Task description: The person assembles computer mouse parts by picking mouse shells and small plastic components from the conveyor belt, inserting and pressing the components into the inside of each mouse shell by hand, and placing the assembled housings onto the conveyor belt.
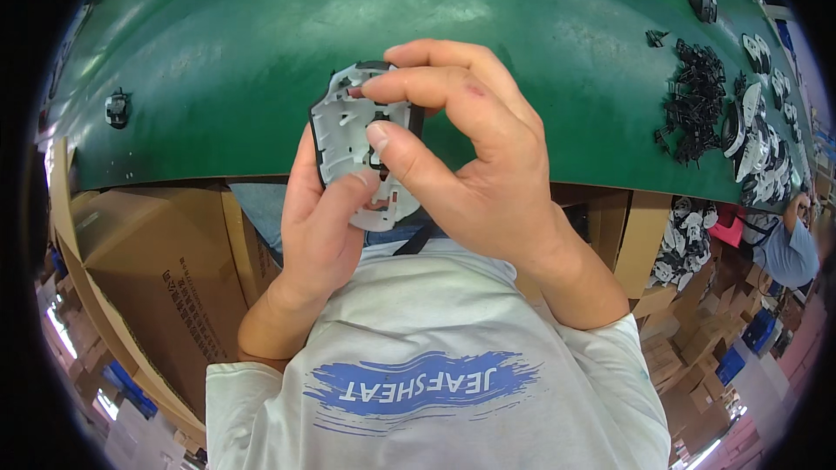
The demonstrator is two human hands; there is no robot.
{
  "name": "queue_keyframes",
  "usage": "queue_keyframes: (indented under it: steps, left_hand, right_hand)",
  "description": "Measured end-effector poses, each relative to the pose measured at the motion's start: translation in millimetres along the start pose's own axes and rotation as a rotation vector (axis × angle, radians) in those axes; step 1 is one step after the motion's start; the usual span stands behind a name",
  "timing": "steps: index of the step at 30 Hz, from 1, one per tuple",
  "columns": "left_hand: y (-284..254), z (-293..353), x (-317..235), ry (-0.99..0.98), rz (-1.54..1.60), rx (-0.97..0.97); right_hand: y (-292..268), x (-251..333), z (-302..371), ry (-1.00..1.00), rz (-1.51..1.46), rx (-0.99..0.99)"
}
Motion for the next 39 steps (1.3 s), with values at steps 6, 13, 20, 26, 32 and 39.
queue_keyframes:
  steps: [6, 13, 20, 26, 32, 39]
  left_hand:
    - [-7, -7, 5, 0.087, -0.012, -0.057]
    - [-15, -13, 9, 0.369, -0.384, 0.048]
    - [-12, -14, 16, 0.479, -0.420, 0.027]
    - [-11, -10, 26, 0.566, -0.498, 0.027]
    - [-17, -13, 39, 0.536, -0.591, 0.069]
    - [-8, -12, 38, 0.414, -0.538, 0.080]
  right_hand:
    - [10, -4, 12, 0.097, -0.035, 0.263]
    - [29, -22, 17, -0.125, 0.186, 0.082]
    - [25, -16, 16, 0.065, -0.071, 0.116]
    - [26, -10, 11, 0.257, -0.064, 0.088]
    - [27, -29, 18, 0.165, -0.002, 0.047]
    - [19, -29, 18, 0.117, 0.142, 0.007]
Point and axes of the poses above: each hand's wrist, its own z-axis away from the middle knuckle, its own y-axis out of the palm, x = y × z, the point moved 3 cm from there along -z, towards the middle knuckle, and after that the axes turned 14 degrees about y, right-handed, at the moved point
